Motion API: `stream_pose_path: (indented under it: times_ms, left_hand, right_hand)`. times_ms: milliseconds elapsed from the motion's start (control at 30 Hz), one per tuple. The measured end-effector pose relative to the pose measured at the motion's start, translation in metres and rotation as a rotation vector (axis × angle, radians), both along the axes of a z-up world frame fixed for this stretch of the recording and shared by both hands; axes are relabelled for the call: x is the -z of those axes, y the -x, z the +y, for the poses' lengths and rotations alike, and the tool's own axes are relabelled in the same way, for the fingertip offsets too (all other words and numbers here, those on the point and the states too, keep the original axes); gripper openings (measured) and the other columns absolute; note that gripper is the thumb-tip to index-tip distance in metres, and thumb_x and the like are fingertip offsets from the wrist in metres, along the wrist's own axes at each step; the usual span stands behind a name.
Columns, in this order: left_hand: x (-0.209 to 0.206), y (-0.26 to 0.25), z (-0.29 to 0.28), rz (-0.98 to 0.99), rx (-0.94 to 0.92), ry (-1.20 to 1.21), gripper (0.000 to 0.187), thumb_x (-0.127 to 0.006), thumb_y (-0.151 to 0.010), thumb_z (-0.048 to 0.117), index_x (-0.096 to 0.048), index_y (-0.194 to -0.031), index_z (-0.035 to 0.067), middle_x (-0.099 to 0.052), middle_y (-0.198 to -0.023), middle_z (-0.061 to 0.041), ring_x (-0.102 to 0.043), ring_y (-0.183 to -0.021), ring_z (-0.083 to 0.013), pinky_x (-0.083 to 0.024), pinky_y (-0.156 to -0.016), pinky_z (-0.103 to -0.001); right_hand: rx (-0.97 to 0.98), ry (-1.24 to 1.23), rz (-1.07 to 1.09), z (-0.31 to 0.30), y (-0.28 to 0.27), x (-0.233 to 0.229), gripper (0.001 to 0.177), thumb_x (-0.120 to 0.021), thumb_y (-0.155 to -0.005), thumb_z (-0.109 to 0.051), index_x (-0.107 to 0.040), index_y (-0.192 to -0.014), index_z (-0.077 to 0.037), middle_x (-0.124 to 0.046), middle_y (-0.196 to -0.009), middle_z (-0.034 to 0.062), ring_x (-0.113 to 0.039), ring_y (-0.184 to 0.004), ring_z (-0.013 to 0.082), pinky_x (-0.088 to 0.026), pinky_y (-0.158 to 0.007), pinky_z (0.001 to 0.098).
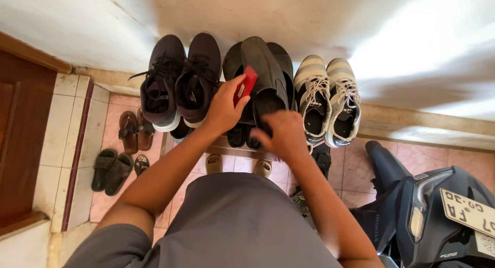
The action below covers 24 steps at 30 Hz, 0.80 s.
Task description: The person uses a red brush to scrub the exterior of a pair of black slip-on shoes on a wooden shoe rack. They rotate the shoes to clean different sides and then place them back on the rack.
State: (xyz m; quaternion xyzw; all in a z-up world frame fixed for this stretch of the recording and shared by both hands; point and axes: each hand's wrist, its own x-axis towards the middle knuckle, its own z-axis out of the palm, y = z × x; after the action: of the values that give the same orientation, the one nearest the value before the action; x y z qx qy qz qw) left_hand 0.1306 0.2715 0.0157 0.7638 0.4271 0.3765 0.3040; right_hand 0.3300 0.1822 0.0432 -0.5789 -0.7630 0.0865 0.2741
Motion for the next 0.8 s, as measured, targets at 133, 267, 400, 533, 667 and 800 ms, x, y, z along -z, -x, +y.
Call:
stream_pose_path:
  times_ms: [133,267,400,533,667,800]
  left_hand:
    - [0.003,0.009,-0.009,0.013,-0.070,0.065,0.053,-0.073,-0.093,0.016,-0.053,-0.142,0.008,-0.063,-0.125,-0.019,-0.064,-0.112,-0.0394,-0.051,-0.096,-0.045]
    - [-0.004,0.012,-0.025,-0.048,0.126,0.024,0.052,-0.073,-0.091,0.015,-0.056,-0.140,0.008,-0.064,-0.125,-0.018,-0.066,-0.112,-0.0370,-0.053,-0.096,-0.043]
    - [0.001,0.010,-0.023,-0.062,0.101,0.016,0.053,-0.072,-0.092,0.015,-0.055,-0.141,0.008,-0.062,-0.128,-0.018,-0.065,-0.112,-0.0368,-0.053,-0.096,-0.043]
    - [0.008,0.005,-0.032,-0.104,0.206,-0.120,0.049,-0.074,-0.093,0.015,-0.056,-0.139,0.011,-0.061,-0.132,-0.017,-0.064,-0.116,-0.0353,-0.054,-0.098,-0.042]
    - [0.011,0.008,-0.028,0.038,0.244,-0.183,0.051,-0.075,-0.093,0.017,-0.058,-0.141,0.011,-0.060,-0.131,-0.016,-0.063,-0.116,-0.0360,-0.054,-0.097,-0.043]
    - [0.001,0.016,-0.021,-0.027,0.214,-0.093,0.049,-0.073,-0.095,0.017,-0.058,-0.142,0.012,-0.060,-0.133,-0.015,-0.065,-0.116,-0.0343,-0.055,-0.099,-0.043]
  right_hand:
    - [-0.030,-0.025,-0.222,-0.022,0.006,0.014,0.026,-0.082,-0.077,-0.025,-0.074,-0.094,-0.007,-0.071,-0.095,0.0088,-0.064,-0.111,0.0281,-0.039,-0.112,0.0557]
    - [-0.001,-0.064,-0.086,-0.025,0.002,0.026,0.023,-0.085,-0.075,-0.021,-0.075,-0.090,-0.006,-0.072,-0.092,0.0101,-0.065,-0.105,0.0305,-0.039,-0.111,0.0563]
    - [0.064,-0.004,0.140,-0.021,-0.003,0.014,0.020,-0.086,-0.075,-0.014,-0.075,-0.087,-0.002,-0.073,-0.088,0.0116,-0.067,-0.091,0.0316,-0.049,-0.093,0.0474]
    - [0.162,0.007,0.271,-0.018,0.000,0.008,0.022,-0.086,-0.077,-0.014,-0.076,-0.090,0.000,-0.073,-0.082,0.0121,-0.067,-0.079,0.0308,-0.053,-0.078,0.0398]
    - [0.290,0.094,0.366,-0.021,-0.001,0.017,0.022,-0.086,-0.079,-0.015,-0.078,-0.094,0.000,-0.073,-0.084,0.0128,-0.067,-0.077,0.0257,-0.052,-0.072,0.0354]
    - [0.346,0.139,0.617,-0.026,-0.006,0.029,0.023,-0.082,-0.086,-0.015,-0.077,-0.102,0.001,-0.074,-0.088,0.0081,-0.066,-0.078,0.0142,-0.051,-0.072,0.0284]
